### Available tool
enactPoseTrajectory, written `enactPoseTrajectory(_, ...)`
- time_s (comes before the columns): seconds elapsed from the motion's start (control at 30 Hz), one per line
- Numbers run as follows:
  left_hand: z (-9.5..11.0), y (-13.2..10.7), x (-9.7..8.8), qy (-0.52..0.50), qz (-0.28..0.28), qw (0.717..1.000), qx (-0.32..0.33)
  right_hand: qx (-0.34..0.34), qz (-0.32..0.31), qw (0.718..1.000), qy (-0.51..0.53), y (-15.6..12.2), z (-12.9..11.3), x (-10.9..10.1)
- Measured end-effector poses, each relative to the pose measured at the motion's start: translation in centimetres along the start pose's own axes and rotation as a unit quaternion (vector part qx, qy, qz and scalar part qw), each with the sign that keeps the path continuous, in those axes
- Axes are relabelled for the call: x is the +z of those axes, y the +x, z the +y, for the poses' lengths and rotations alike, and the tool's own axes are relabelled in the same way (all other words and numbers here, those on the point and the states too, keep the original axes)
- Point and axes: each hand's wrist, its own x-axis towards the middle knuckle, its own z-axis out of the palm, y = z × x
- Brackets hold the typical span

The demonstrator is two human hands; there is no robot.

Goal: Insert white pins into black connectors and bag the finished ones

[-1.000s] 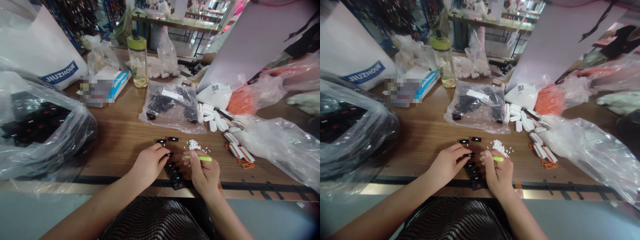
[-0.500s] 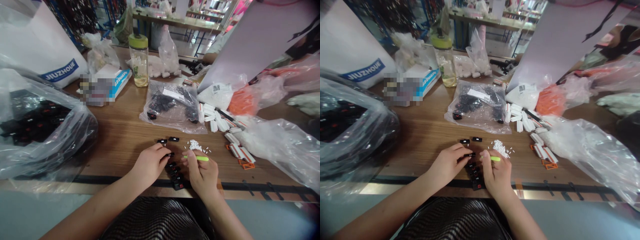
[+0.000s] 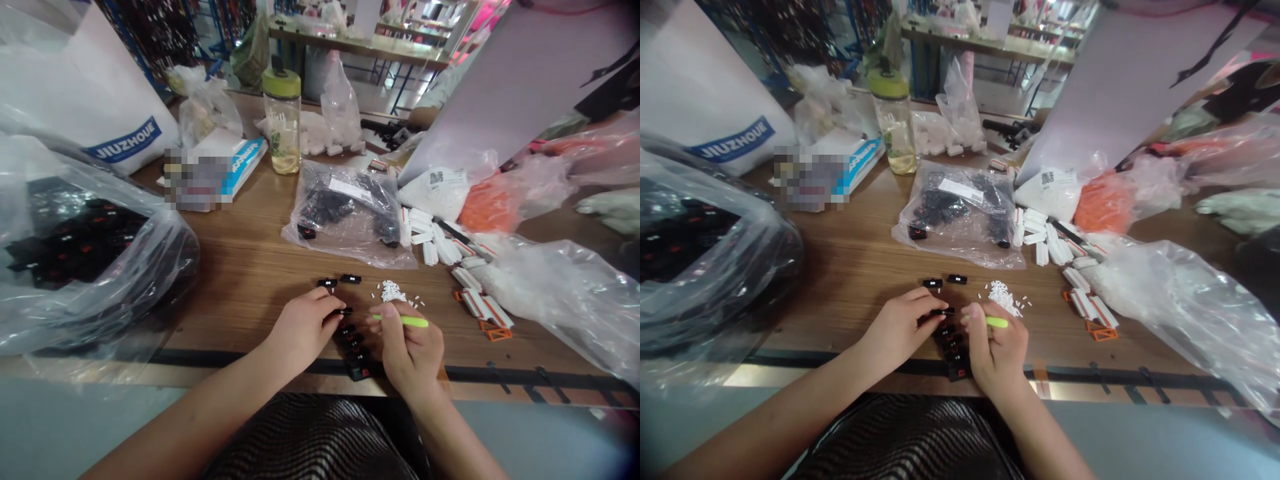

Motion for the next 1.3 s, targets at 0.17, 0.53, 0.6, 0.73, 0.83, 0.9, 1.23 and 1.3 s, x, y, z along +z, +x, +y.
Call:
enactPoseTrajectory(0.17, 0.0, 0.0, -0.1, -0.002, -0.004, 1.000, -0.002, -0.003, -0.014, 1.000, -0.003, 0.2, -0.2, 0.3)
enactPoseTrajectory(0.53, 0.0, -0.1, 0.0, 0.007, -0.008, 1.000, -0.007, -0.016, -0.039, 0.998, -0.039, 0.4, -0.2, 0.2)
enactPoseTrajectory(0.6, 0.0, -0.1, 0.0, 0.003, -0.011, 1.000, -0.012, -0.052, -0.068, 0.995, -0.055, 0.6, -0.7, 0.2)
enactPoseTrajectory(0.73, 0.1, -0.1, 0.0, -0.005, -0.009, 1.000, -0.025, -0.131, -0.110, 0.982, -0.076, 1.0, -1.5, 0.1)
enactPoseTrajectory(0.83, 0.1, -0.1, 0.1, -0.009, -0.008, 1.000, -0.019, -0.096, -0.095, 0.989, -0.054, 1.1, -1.2, -0.2)
enactPoseTrajectory(0.9, 0.1, -0.2, 0.1, -0.009, -0.009, 1.000, -0.012, -0.037, -0.056, 0.998, -0.017, 1.0, -0.7, -0.5)
enactPoseTrajectory(1.23, -0.5, 0.1, -2.0, 0.061, 0.122, 0.991, -0.012, 0.030, 0.053, 0.997, 0.055, 2.2, 0.2, -1.0)
enactPoseTrajectory(1.3, -0.8, 0.8, -2.1, 0.122, 0.101, 0.987, -0.013, 0.040, 0.050, 0.995, 0.073, 2.2, 0.4, -0.7)
